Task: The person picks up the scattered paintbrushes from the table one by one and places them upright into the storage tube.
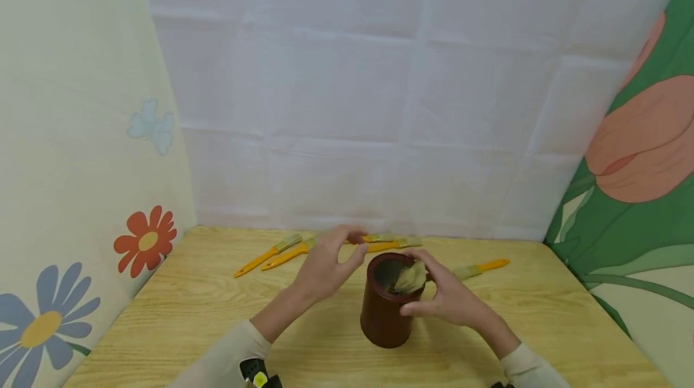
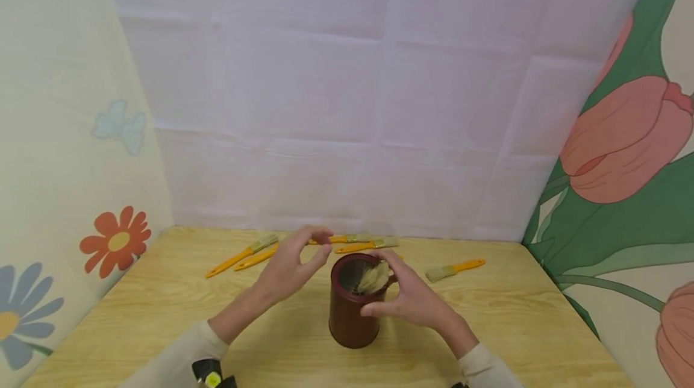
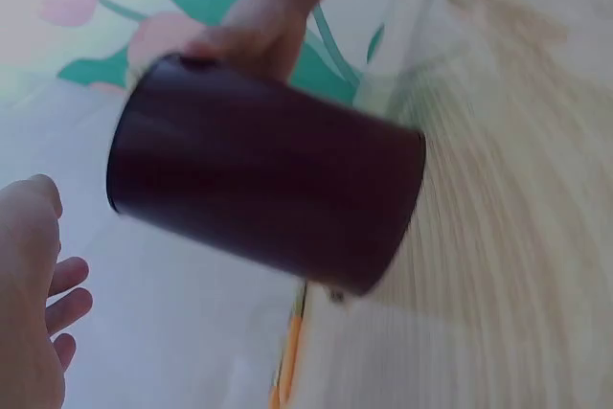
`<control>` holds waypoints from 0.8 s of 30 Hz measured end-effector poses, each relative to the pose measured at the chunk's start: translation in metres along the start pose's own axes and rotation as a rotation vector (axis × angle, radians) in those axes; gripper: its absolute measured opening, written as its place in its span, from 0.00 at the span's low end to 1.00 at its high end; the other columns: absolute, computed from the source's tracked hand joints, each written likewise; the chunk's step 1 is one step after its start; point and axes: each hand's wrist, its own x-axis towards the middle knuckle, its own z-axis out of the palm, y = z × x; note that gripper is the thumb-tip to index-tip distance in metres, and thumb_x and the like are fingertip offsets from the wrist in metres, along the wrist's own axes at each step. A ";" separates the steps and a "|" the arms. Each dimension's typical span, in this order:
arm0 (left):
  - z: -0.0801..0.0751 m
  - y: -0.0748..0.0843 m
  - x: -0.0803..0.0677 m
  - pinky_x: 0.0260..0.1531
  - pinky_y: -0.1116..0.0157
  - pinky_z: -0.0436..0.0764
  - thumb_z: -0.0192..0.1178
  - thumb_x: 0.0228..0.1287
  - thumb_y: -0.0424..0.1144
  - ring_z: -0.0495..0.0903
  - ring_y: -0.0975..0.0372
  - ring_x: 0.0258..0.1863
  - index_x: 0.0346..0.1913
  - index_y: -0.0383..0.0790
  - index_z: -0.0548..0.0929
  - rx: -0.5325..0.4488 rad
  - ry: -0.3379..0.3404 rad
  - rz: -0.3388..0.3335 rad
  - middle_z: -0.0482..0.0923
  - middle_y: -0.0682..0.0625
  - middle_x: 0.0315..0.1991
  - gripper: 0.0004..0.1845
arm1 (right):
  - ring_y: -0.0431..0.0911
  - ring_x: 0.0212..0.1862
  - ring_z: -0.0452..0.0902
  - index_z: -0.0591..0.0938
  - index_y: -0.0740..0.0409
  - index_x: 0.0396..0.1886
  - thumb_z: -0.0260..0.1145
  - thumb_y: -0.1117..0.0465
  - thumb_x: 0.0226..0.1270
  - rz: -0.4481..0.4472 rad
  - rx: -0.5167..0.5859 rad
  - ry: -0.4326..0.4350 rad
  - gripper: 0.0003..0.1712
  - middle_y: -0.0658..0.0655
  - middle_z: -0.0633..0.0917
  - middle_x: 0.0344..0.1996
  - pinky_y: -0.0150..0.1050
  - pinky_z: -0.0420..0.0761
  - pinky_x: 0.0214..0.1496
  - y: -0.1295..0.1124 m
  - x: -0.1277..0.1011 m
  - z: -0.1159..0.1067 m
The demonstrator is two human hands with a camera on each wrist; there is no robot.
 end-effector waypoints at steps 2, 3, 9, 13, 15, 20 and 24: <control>0.001 -0.013 0.000 0.48 0.54 0.80 0.61 0.75 0.44 0.81 0.61 0.48 0.59 0.48 0.81 0.045 0.027 -0.005 0.82 0.55 0.46 0.15 | 0.52 0.69 0.66 0.64 0.35 0.76 0.82 0.54 0.57 0.009 0.000 0.002 0.51 0.44 0.70 0.69 0.69 0.70 0.58 0.000 -0.001 0.000; 0.001 -0.019 -0.001 0.47 0.54 0.81 0.62 0.74 0.44 0.81 0.60 0.47 0.59 0.47 0.81 0.070 0.035 -0.010 0.82 0.54 0.46 0.15 | 0.52 0.69 0.66 0.64 0.34 0.76 0.82 0.54 0.58 0.014 0.002 0.003 0.51 0.44 0.70 0.69 0.69 0.70 0.58 0.000 -0.001 0.000; -0.004 -0.048 -0.006 0.54 0.45 0.75 0.62 0.74 0.49 0.78 0.52 0.55 0.70 0.41 0.74 0.219 -0.099 -0.151 0.78 0.44 0.56 0.28 | 0.52 0.70 0.65 0.63 0.32 0.76 0.82 0.53 0.58 0.030 0.005 -0.001 0.51 0.44 0.69 0.69 0.69 0.69 0.59 0.000 -0.001 0.000; -0.008 -0.058 -0.010 0.59 0.38 0.68 0.62 0.74 0.52 0.72 0.45 0.63 0.75 0.40 0.67 0.292 -0.221 -0.258 0.71 0.39 0.66 0.35 | 0.53 0.70 0.65 0.64 0.33 0.76 0.81 0.53 0.58 0.031 0.005 -0.002 0.50 0.44 0.69 0.69 0.69 0.69 0.59 -0.002 -0.001 -0.001; -0.010 -0.063 -0.011 0.59 0.37 0.67 0.62 0.74 0.51 0.70 0.43 0.65 0.76 0.39 0.65 0.327 -0.252 -0.288 0.69 0.37 0.67 0.36 | 0.54 0.71 0.64 0.64 0.33 0.76 0.81 0.53 0.58 0.036 0.008 -0.002 0.50 0.45 0.69 0.70 0.69 0.69 0.59 -0.003 -0.002 -0.001; -0.013 -0.074 -0.017 0.62 0.36 0.64 0.66 0.70 0.43 0.68 0.40 0.66 0.77 0.40 0.64 0.422 -0.324 -0.344 0.69 0.36 0.67 0.37 | 0.54 0.71 0.63 0.63 0.33 0.76 0.81 0.53 0.59 0.045 0.018 -0.004 0.51 0.45 0.68 0.70 0.70 0.68 0.60 -0.004 -0.001 -0.002; -0.013 -0.078 -0.021 0.62 0.36 0.64 0.66 0.68 0.41 0.68 0.37 0.66 0.75 0.41 0.65 0.485 -0.385 -0.378 0.72 0.34 0.63 0.36 | 0.53 0.71 0.63 0.63 0.32 0.76 0.81 0.54 0.59 0.050 0.026 -0.008 0.50 0.44 0.68 0.70 0.70 0.68 0.60 -0.003 -0.001 -0.001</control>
